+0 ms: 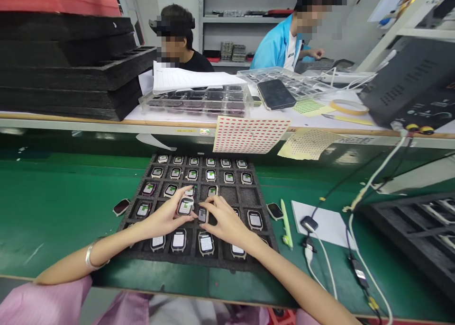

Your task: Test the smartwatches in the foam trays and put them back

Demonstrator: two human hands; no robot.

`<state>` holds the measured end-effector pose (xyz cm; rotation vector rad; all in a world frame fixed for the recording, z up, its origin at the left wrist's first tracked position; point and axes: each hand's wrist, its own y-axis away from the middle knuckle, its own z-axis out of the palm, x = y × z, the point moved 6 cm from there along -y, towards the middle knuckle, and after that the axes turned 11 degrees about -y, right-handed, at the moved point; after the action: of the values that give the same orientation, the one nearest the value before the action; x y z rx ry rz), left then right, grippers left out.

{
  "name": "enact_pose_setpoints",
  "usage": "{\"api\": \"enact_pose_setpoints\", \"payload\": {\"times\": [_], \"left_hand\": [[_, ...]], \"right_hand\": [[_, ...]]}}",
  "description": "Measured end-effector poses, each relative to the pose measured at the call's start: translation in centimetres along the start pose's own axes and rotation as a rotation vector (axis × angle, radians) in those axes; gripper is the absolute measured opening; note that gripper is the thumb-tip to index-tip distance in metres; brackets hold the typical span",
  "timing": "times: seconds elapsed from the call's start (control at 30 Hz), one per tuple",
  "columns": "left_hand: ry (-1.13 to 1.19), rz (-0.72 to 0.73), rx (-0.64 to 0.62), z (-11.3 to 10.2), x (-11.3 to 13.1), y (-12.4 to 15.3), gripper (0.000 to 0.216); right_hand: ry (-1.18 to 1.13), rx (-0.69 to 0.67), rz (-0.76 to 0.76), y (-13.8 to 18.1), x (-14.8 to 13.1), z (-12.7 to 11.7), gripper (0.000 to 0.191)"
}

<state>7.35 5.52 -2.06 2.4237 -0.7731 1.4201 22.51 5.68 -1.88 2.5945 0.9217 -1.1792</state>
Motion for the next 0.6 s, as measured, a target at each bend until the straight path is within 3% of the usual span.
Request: {"api": "enact_pose_setpoints", "payload": {"times": [0.07,0.17,0.37,0.6], "left_hand": [[-0.311,0.051,0.011,0.4,-0.7,-0.1,0.053],[-0.483,0.065,-0.001,0.4,-0.9,-0.1,0.036],[-0.933,0.221,-0.08,1.5,2.4,-1.2,0.021],[-1.043,0.368,-0.216,7.8,5.9,-6.4,0.027]], "right_hand": [[0.057,-0.036,0.003,0.3,0.3,-0.1,0.054],[0.133,-0.059,0.017,1.7,0.5,-2.5,0.054],[0.298,-0.127,0.229,6.4,3.9,-8.2,0.031],[0.319,-0.071,0.333,7.9,5.0,-7.2,0.032]]}}
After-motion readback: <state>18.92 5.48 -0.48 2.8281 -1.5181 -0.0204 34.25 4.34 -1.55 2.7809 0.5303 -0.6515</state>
